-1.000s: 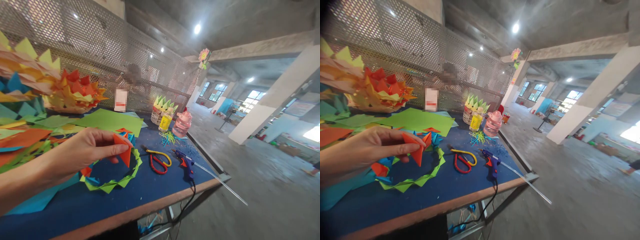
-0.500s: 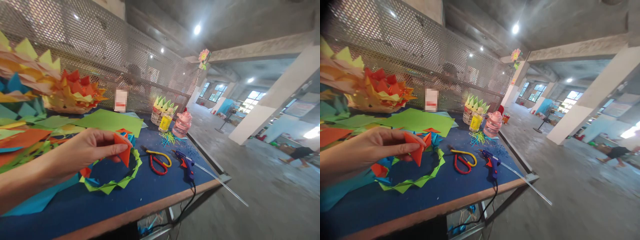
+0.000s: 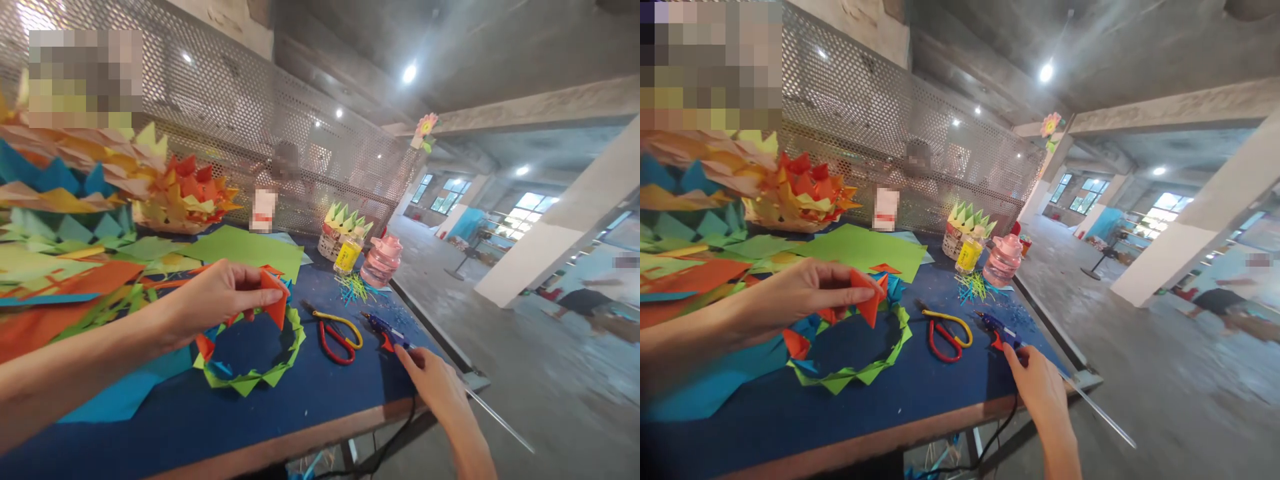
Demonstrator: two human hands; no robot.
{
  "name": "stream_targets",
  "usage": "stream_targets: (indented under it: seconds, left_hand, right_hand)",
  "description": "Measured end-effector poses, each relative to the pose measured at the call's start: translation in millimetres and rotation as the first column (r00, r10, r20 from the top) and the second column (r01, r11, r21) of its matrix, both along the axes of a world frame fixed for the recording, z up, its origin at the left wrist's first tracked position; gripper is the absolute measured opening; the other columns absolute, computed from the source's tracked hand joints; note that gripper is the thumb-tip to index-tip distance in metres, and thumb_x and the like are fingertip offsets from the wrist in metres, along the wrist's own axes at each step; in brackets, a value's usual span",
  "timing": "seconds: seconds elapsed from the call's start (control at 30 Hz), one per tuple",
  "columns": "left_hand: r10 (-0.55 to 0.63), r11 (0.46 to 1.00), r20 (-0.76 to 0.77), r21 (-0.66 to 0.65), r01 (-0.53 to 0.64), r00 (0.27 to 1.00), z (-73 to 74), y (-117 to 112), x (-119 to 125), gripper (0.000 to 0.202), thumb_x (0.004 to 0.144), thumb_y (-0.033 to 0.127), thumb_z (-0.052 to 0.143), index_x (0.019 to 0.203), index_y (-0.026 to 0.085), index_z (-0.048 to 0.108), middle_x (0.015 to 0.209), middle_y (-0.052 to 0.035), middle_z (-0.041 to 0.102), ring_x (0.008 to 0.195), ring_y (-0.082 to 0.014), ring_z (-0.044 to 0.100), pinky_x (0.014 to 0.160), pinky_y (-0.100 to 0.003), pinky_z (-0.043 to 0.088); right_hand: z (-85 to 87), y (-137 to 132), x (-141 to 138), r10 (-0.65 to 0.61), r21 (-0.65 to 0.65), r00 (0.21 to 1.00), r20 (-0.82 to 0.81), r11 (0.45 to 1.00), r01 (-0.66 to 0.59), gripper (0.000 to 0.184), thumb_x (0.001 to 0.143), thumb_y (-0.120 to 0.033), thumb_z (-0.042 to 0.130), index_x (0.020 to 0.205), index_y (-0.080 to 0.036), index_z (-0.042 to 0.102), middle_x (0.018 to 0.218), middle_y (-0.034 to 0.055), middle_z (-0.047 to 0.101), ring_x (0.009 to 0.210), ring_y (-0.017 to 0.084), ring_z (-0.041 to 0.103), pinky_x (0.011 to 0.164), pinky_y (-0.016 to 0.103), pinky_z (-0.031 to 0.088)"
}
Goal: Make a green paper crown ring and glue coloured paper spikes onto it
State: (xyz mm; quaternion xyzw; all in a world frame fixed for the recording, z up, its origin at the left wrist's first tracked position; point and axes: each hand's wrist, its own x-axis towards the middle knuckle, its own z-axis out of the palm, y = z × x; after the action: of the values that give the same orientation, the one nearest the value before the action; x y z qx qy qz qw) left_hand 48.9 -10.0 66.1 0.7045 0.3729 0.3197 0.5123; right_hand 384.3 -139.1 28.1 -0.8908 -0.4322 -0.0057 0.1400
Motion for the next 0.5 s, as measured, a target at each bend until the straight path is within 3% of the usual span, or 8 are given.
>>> stream_targets:
  seconds: [0.2,0.4,0.5]
  left_hand:
    - [-0.019,0.999,-0.019,-0.034,0.019,1.000,-2.7,5.3,-1.5,0.034,0.073,0.051,0.065,0.082,0.019,0.073,0.080,-0.0033,0.071,0.060,-0.0119,0.052,0.050,-0.021,0.035]
    - [-0.044,0.998,0.000,-0.037,0.044,0.999,-3.3,5.1,-0.8,0.036,0.078,0.052,0.062,0.083,0.019,0.072,0.079,-0.0031,0.071,0.057,-0.0100,0.048,0.049,-0.021,0.032]
    - [-0.048,0.997,0.002,-0.057,0.048,0.999,-3.6,5.1,-1.2,0.036,0.077,0.053,0.063,0.081,0.019,0.071,0.074,-0.0021,0.069,0.056,-0.0102,0.048,0.049,-0.021,0.033]
  right_hand:
    - [-3.9,9.2,7.2,0.054,-0.041,0.998,-0.030,0.998,-0.055,0.030,0.073,-0.049,0.055,0.066,-0.022,0.067,0.069,0.0055,0.072,0.072,0.028,0.067,0.059,0.031,0.040]
    - [-8.8,2.1,12.8,0.064,0.018,0.996,-0.064,0.998,-0.063,0.035,0.074,-0.045,0.052,0.088,-0.019,0.070,0.088,0.0069,0.074,0.085,0.025,0.068,0.071,0.029,0.045]
    - [-11.9,-0.3,11.6,0.086,0.025,0.994,-0.064,0.996,-0.084,0.030,0.072,-0.044,0.055,0.082,-0.020,0.069,0.086,0.0070,0.074,0.084,0.026,0.067,0.070,0.029,0.043]
